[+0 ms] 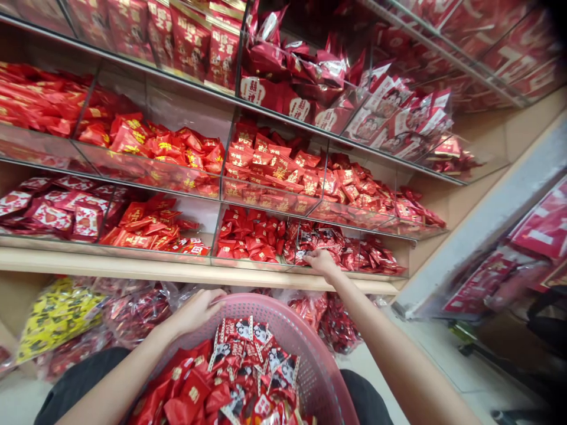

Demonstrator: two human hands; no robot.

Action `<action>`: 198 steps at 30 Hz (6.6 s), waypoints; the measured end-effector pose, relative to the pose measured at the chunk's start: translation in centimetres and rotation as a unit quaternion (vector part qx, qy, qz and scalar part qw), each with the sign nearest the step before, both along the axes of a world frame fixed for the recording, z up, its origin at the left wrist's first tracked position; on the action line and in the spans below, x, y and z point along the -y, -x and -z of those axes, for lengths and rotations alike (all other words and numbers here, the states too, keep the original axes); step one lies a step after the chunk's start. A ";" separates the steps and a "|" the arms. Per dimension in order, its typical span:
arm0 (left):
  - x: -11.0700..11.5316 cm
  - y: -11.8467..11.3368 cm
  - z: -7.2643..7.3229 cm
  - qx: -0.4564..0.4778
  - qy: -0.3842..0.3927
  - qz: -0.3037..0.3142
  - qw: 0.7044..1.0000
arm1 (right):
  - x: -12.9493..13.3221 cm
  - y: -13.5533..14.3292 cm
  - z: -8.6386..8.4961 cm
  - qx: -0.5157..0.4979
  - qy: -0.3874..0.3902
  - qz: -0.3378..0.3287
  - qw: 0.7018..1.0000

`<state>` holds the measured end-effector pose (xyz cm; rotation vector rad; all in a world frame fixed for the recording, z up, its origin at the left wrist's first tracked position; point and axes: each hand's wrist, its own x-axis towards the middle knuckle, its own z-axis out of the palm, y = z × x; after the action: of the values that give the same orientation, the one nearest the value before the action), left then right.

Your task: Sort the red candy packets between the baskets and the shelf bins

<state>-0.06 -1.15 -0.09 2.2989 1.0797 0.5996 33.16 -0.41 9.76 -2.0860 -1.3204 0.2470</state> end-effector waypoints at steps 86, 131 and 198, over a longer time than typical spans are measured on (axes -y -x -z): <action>4.0 -2.9 -3.6 0.230 0.372 0.163 0.884 | 15.3 12.1 7.5 0.186 -0.100 -0.367 0.906; -0.7 -0.2 0.0 0.065 -0.029 -0.084 0.994 | 11.9 6.0 3.0 0.308 -0.116 -0.371 0.868; 3.8 -3.6 -2.9 0.191 0.255 0.115 0.941 | 10.3 9.8 8.0 -0.223 -0.069 -0.334 0.913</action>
<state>3.58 -4.94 2.77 1.7307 0.6671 0.5622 23.38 -10.68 1.74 -1.2824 -1.6445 0.8393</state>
